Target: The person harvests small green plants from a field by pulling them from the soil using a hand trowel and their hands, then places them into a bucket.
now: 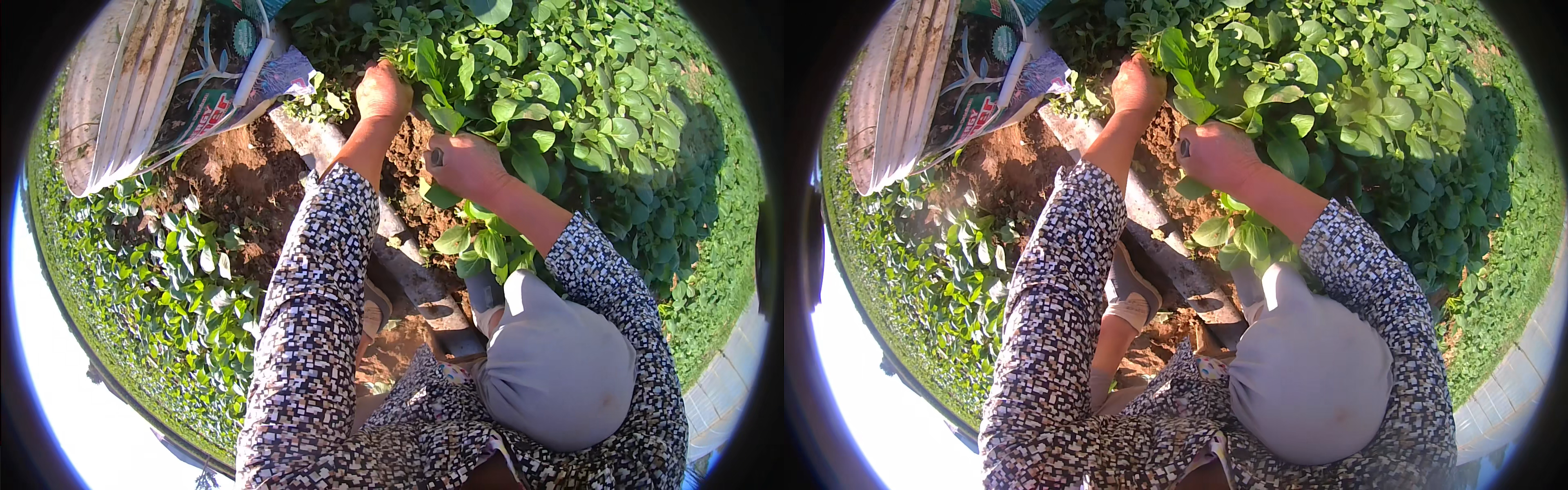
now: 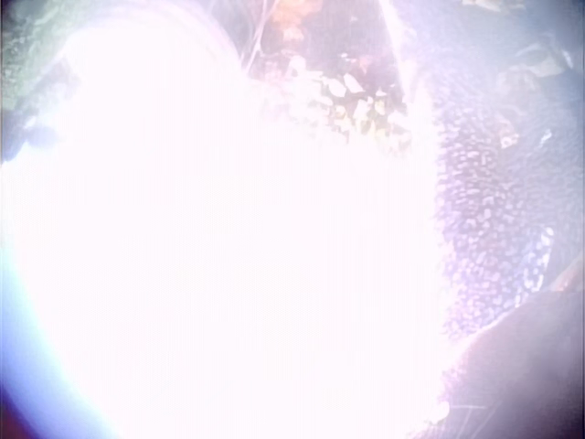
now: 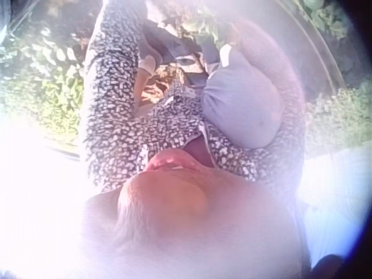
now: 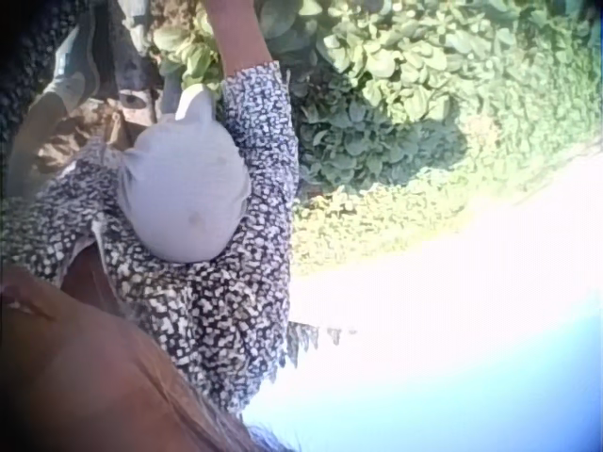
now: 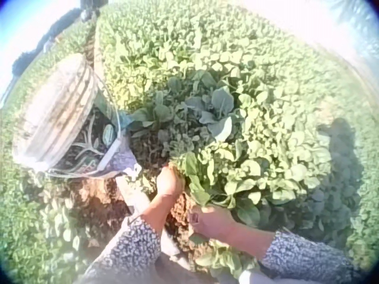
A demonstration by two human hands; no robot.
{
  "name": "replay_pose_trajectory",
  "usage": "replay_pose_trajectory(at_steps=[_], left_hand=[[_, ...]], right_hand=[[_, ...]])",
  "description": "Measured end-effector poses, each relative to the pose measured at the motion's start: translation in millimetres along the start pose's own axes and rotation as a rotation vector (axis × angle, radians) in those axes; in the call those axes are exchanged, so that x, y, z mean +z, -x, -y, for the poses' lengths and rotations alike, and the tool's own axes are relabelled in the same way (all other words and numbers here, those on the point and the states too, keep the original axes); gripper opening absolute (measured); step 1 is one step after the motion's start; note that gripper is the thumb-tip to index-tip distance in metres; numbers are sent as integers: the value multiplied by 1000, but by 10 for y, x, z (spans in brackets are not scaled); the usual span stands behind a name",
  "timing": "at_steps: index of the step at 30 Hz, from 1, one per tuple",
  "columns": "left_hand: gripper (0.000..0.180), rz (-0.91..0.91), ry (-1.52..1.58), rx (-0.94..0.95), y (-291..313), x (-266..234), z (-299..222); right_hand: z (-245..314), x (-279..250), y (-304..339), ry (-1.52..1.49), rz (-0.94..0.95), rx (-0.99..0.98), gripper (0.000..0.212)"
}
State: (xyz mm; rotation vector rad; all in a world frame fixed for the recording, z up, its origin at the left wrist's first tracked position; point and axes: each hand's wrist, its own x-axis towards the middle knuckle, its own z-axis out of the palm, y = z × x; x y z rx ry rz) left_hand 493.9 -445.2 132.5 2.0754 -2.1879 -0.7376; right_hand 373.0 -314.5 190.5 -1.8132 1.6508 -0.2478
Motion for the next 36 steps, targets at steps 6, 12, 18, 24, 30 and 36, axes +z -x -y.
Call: replay_pose_trajectory(at_steps=[6,12,18,24,30,36], left_hand=[[28,-154,534,-91,43,171,175],[44,100,-20,149,-62,-14,-73],[18,174,-201,243,-215,-54,-325],[23,197,-193,223,-164,-197,-288],[21,-157,103,116,-63,-37,48],[31,-370,692,-9,1099,251,514]], right_hand=[[73,-195,377,-507,-36,295,36],[103,-325,215,-384,9,413,39],[145,-411,-233,-245,45,414,34],[150,-303,-85,181,-34,118,20],[62,-252,6,268,64,-39,17],[29,-283,211,-390,20,215,29]])
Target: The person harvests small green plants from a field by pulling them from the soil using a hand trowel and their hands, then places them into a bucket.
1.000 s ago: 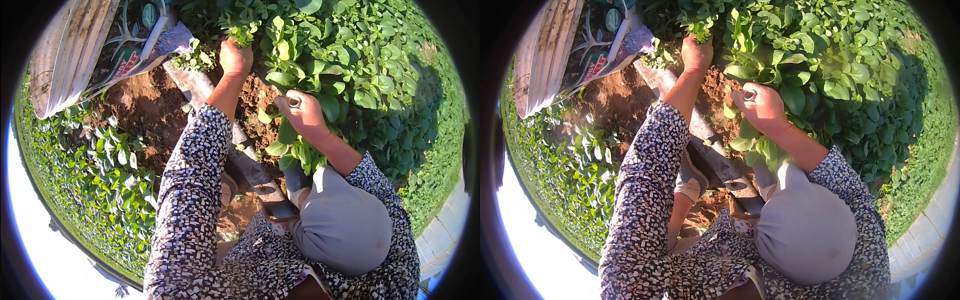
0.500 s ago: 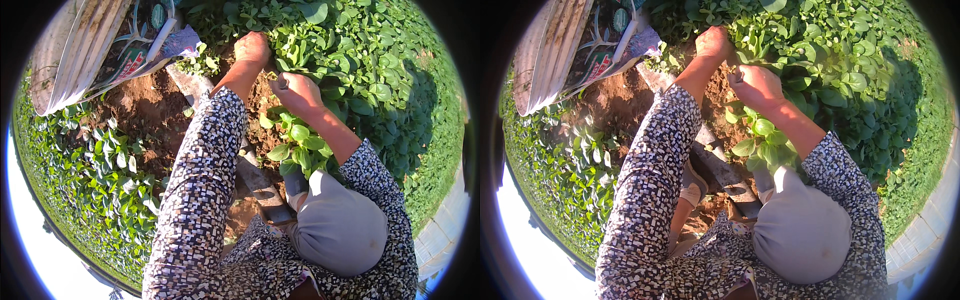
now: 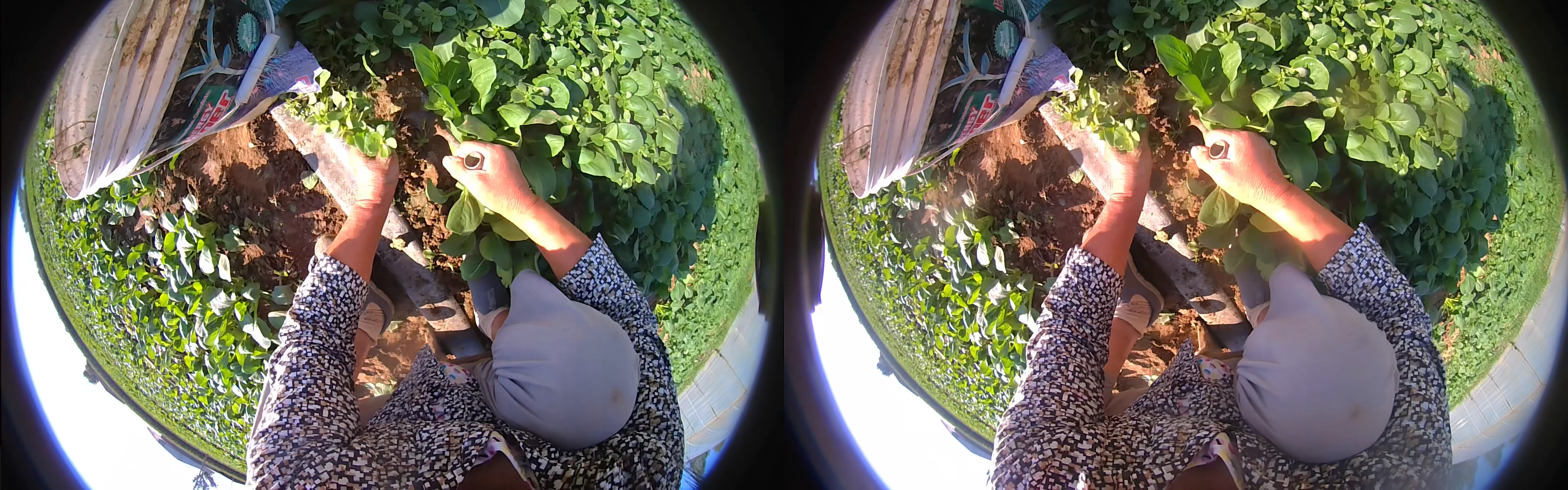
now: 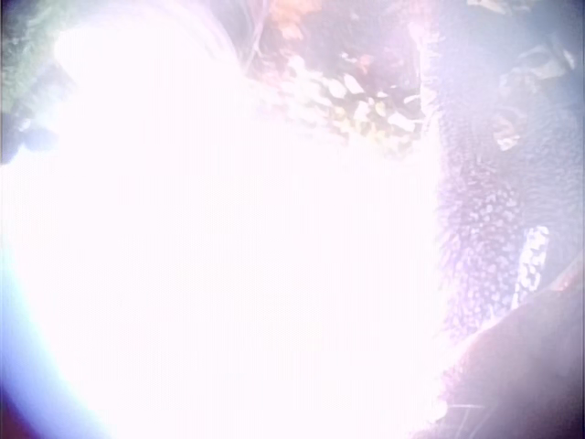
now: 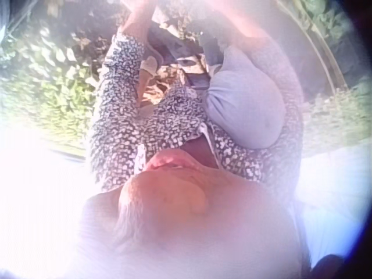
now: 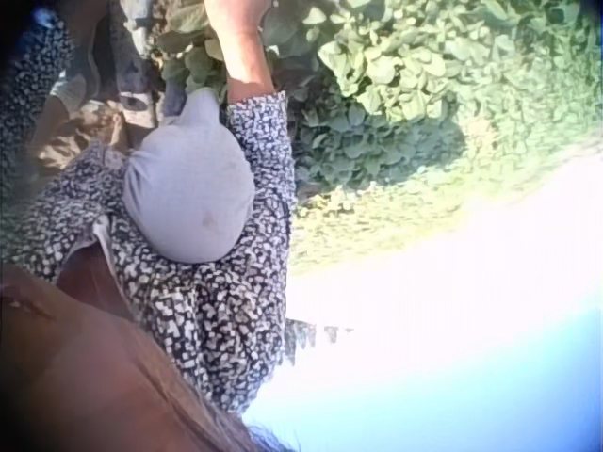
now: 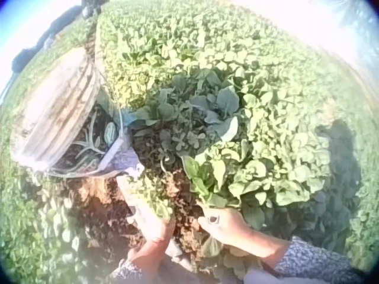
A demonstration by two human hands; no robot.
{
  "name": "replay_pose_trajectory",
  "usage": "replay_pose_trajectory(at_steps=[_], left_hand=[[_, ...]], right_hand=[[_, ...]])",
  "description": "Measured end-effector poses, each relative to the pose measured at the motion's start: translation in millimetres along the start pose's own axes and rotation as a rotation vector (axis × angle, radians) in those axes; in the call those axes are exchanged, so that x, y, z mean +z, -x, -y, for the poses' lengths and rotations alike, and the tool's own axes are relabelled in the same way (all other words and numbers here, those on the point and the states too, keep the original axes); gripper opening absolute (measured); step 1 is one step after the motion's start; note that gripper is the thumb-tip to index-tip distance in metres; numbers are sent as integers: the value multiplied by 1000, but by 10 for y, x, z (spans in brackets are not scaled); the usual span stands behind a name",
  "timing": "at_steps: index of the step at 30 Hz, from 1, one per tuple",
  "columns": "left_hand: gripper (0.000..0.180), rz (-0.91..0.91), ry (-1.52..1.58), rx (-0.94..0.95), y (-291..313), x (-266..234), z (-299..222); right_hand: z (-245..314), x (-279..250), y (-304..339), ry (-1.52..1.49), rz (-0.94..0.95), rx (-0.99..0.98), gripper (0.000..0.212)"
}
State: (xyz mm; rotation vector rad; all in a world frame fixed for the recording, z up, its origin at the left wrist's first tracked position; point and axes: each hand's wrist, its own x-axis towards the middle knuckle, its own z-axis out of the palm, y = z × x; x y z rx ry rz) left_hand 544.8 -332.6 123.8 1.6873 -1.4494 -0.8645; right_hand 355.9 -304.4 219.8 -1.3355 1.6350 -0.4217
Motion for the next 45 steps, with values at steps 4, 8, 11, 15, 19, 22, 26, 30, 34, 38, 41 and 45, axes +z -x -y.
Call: replay_pose_trajectory(at_steps=[4,8,11,15,19,22,26,30,34,38,41,45], left_hand=[[30,-303,470,-492,159,-233,248],[33,-78,17,-394,-221,-339,323],[49,18,-262,-107,-591,-200,61],[52,71,-680,-576,-1066,82,-197],[44,9,-438,-411,-1104,-11,154],[31,39,-458,-27,-1151,-173,679],[33,91,-444,48,-1138,-99,504],[37,89,-393,75,-1365,-286,987],[40,157,7,-446,-1397,-113,460],[40,142,-233,-314,-1321,-230,567],[38,-48,251,-499,-1097,-166,366],[37,-161,324,-538,-1149,-109,483]], right_hand=[[-91,181,-5,215,122,-150,23],[72,264,-170,326,28,-301,23],[-45,394,-390,439,-123,-481,21],[-106,448,-496,413,-122,-520,10],[-43,402,-434,640,239,-483,13],[-34,322,-400,520,114,-525,16],[-125,383,-420,235,-24,-321,14],[6,717,-657,47,14,-413,13],[37,470,-571,-732,258,61,15],[-40,564,-485,34,-172,-314,13],[0,532,-532,372,-8,-366,15],[-17,693,-670,-82,-4,-330,9]])
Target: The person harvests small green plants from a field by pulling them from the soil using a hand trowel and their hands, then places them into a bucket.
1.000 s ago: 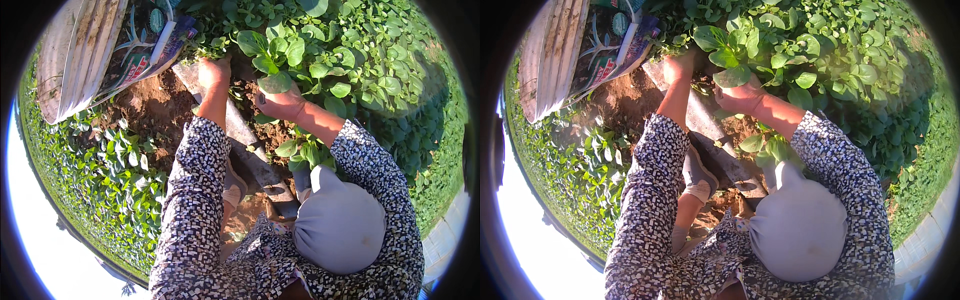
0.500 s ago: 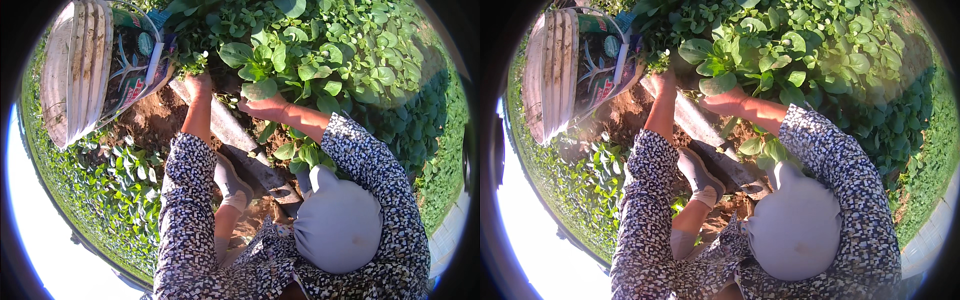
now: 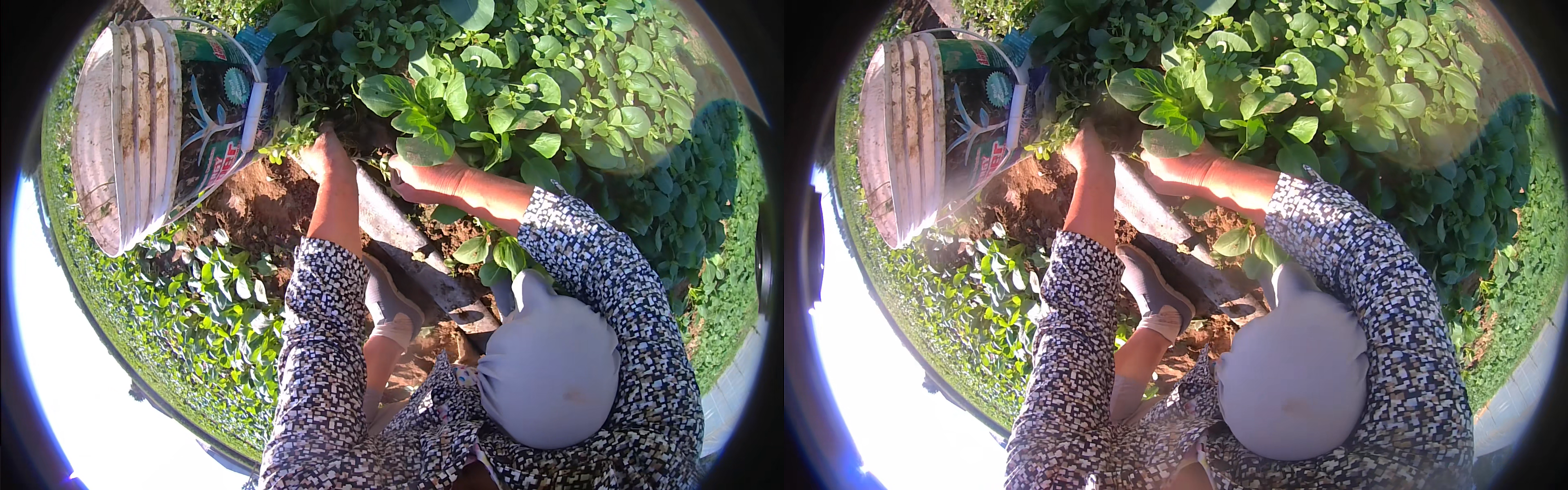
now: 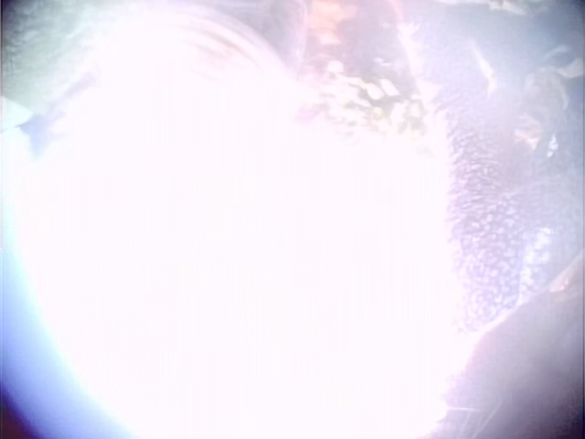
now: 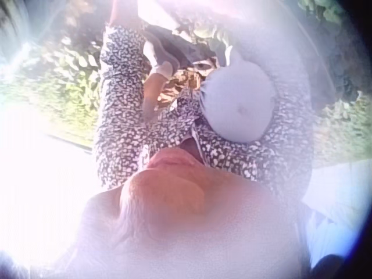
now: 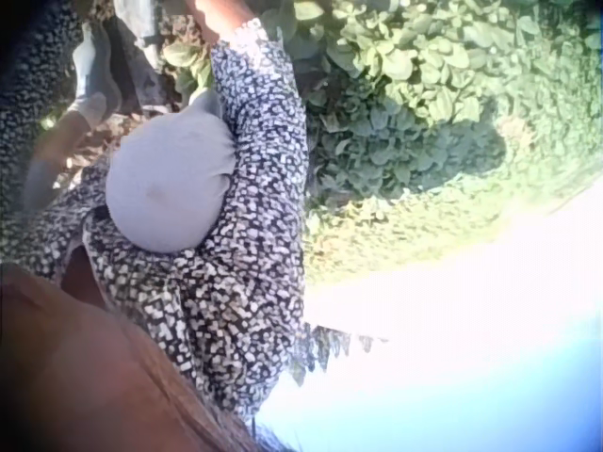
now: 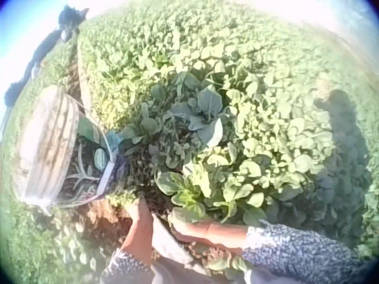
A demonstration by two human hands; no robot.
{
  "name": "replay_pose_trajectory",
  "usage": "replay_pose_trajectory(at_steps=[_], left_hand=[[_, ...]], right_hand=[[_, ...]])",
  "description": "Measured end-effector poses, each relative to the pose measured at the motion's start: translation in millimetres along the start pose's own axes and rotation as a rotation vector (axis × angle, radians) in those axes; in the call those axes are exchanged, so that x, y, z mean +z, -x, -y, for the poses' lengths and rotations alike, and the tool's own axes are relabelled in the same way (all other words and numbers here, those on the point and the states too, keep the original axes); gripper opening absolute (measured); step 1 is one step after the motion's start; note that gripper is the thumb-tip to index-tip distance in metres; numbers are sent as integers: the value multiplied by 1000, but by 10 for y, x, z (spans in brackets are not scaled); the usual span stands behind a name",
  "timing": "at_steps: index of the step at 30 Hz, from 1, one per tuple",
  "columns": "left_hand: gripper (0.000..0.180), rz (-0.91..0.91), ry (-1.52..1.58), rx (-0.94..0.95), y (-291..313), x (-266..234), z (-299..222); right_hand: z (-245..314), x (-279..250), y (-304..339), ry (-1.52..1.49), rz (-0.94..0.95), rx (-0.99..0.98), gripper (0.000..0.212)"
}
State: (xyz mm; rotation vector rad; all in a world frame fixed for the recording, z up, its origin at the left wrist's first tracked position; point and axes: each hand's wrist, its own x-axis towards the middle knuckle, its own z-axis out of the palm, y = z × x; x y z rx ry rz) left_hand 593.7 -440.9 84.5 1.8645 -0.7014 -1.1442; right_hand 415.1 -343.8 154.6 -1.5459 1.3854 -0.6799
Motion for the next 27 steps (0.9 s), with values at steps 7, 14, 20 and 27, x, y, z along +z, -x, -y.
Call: replay_pose_trajectory(at_steps=[7,14,20,27], left_hand=[[41,201,-712,362,-300,91,-303],[36,3,-1054,571,-396,-59,-114],[40,119,-701,327,-257,29,-263],[24,255,36,45,-406,-327,11]], right_hand=[[-29,-2,-103,847,255,-540,13],[233,-143,252,250,-3,148,17],[25,109,-194,653,106,-274,13],[-16,115,-241,761,458,-282,13]])
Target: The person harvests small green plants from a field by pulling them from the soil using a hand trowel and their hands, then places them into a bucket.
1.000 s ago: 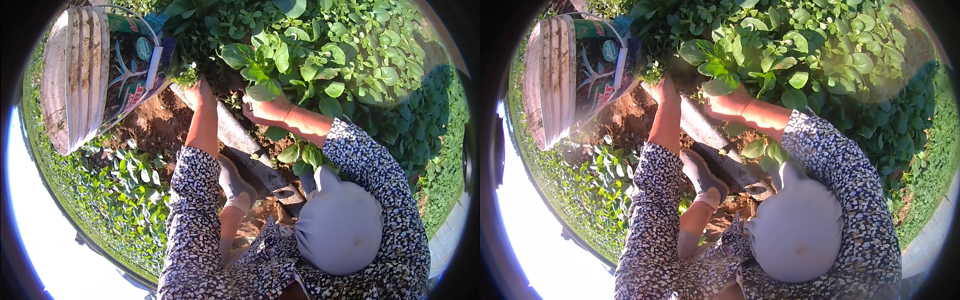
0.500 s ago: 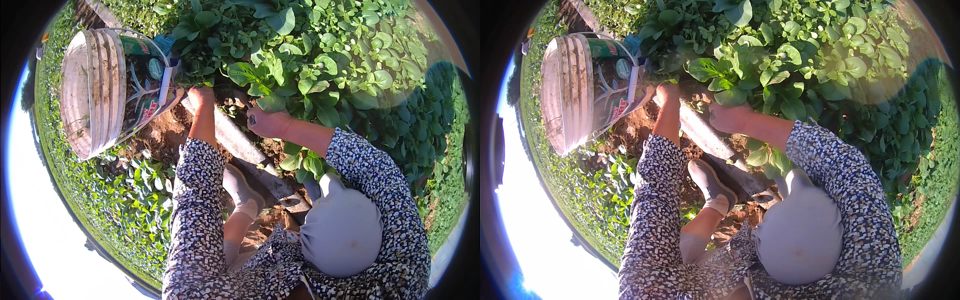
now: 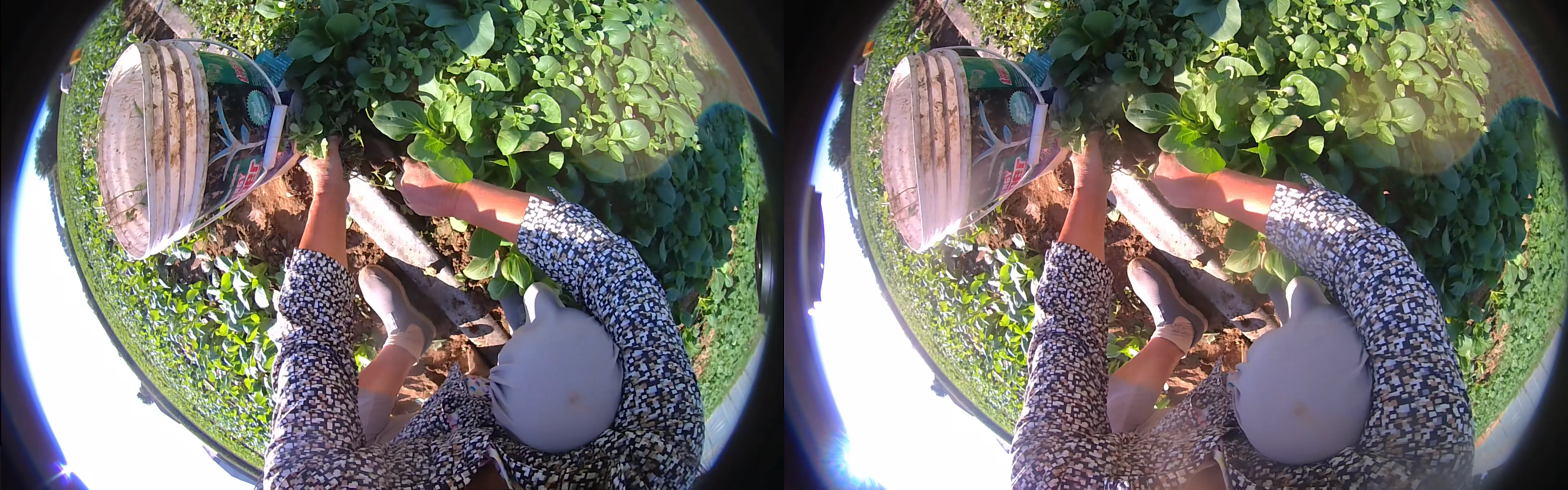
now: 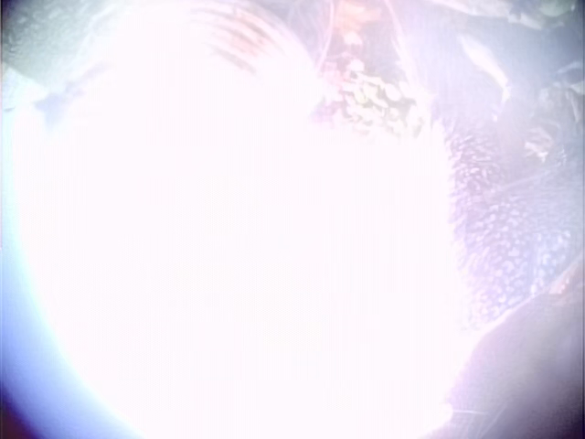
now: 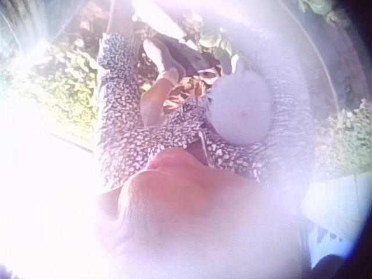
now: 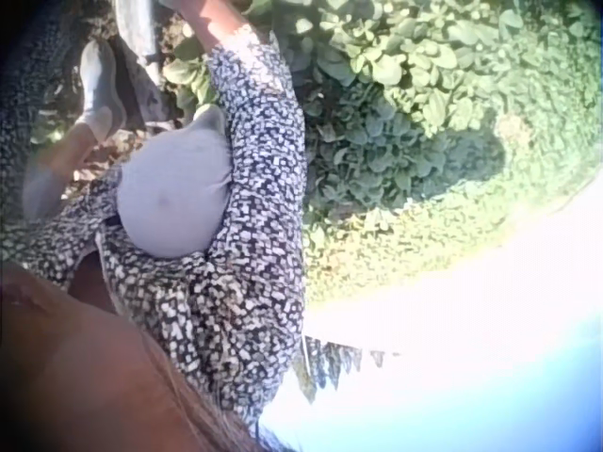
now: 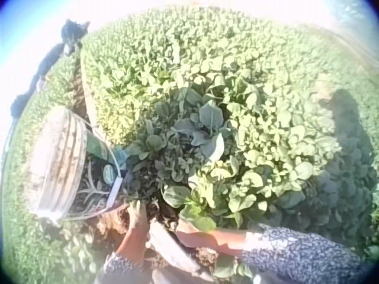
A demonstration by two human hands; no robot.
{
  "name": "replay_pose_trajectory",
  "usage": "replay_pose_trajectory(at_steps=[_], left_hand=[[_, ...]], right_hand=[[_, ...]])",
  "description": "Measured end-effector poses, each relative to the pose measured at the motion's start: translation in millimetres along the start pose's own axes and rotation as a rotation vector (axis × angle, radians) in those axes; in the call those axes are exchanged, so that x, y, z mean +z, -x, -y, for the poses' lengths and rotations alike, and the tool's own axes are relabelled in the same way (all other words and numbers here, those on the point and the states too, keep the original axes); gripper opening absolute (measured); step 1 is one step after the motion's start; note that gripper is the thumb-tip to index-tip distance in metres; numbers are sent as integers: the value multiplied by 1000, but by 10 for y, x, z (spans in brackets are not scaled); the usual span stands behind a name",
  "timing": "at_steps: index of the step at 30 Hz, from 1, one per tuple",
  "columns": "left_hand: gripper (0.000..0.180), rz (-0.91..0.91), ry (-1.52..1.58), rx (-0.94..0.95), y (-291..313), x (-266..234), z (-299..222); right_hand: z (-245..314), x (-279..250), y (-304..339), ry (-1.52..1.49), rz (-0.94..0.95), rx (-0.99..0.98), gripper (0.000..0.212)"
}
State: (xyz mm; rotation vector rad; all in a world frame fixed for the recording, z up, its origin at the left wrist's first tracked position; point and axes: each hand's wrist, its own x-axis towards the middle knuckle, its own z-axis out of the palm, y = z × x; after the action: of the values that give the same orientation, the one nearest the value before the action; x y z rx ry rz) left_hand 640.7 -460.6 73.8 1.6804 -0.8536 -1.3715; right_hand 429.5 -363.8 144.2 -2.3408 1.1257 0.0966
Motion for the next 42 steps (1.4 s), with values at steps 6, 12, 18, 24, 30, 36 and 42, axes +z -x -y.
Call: replay_pose_trajectory(at_steps=[6,12,18,24,30,36,42], left_hand=[[21,75,406,-249,387,102,-478],[35,7,-534,129,-161,343,-399],[64,163,-1047,122,-467,872,-567],[58,28,-818,212,-554,698,-424],[65,240,-871,462,-348,725,-460],[63,231,-978,281,-305,989,-828],[47,65,-943,427,-298,1194,-728]], right_hand=[[70,-253,618,-616,-432,381,15],[82,-510,545,-745,-329,591,27],[-63,-599,265,-775,-271,552,21],[-128,-536,164,-397,-187,352,17],[55,-490,760,-863,-397,659,22],[-3,-546,493,-851,-514,635,28],[-56,-276,371,-671,-558,632,25]])
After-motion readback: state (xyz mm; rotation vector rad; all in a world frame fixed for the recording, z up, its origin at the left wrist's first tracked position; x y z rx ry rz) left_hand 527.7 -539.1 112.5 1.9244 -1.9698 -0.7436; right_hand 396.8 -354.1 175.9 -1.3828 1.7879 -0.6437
